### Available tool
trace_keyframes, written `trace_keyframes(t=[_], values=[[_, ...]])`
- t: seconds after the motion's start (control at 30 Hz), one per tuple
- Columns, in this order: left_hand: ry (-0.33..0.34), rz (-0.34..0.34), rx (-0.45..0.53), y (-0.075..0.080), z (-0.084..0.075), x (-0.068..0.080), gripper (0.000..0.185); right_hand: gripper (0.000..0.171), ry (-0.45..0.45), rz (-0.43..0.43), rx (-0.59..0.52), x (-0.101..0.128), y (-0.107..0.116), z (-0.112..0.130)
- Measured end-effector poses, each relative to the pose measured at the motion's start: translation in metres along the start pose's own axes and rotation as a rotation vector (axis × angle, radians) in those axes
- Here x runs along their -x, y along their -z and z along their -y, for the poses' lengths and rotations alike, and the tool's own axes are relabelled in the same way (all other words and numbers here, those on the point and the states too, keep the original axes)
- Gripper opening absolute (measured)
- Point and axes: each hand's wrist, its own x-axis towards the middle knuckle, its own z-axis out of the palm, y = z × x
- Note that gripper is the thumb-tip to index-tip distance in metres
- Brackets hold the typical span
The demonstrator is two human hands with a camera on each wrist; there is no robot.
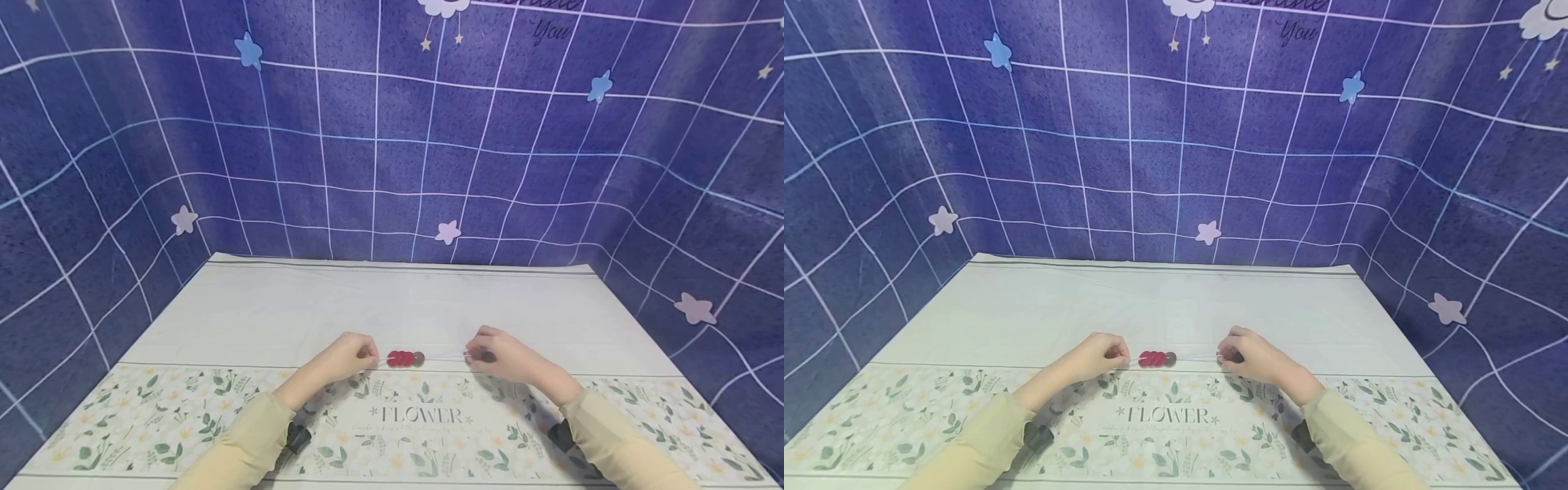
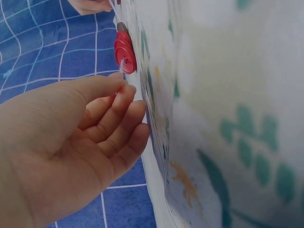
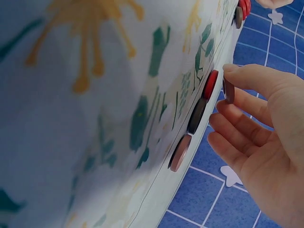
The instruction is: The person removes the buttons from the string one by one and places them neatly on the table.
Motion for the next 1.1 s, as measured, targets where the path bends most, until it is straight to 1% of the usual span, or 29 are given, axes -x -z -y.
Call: trace_keyframes(t=[0.33, 0.67, 0.83, 0.97, 1.1], values=[[0.021, 0.001, -0.001, -0.0007, -0.0005, 0.0011, 0.006, 0.025, -0.018, 0.002, 0.016, 0.0021, -0.0012, -0.0032], [0.006, -0.007, 0.005, -0.0015, 0.0011, -0.0001, 0.006, 0.025, -0.007, -0.015, 0.026, 0.0039, -0.0001, -0.0031], [0.015, -0.009, -0.004, -0.0016, 0.0004, 0.0005, 0.007, 0.026, -0.009, -0.018, 0.03, 0.0057, 0.0017, -0.0033], [0.025, -0.006, -0.009, -0.0016, 0.0001, 0.001, 0.007, 0.026, -0.028, -0.012, 0.033, 0.0076, 0.0028, -0.0048], [0.019, -0.006, -0.003, -0.0012, -0.0001, 0.0007, 0.007, 0.026, -0.05, -0.007, 0.027, 0.0089, 0.0038, -0.0062]])
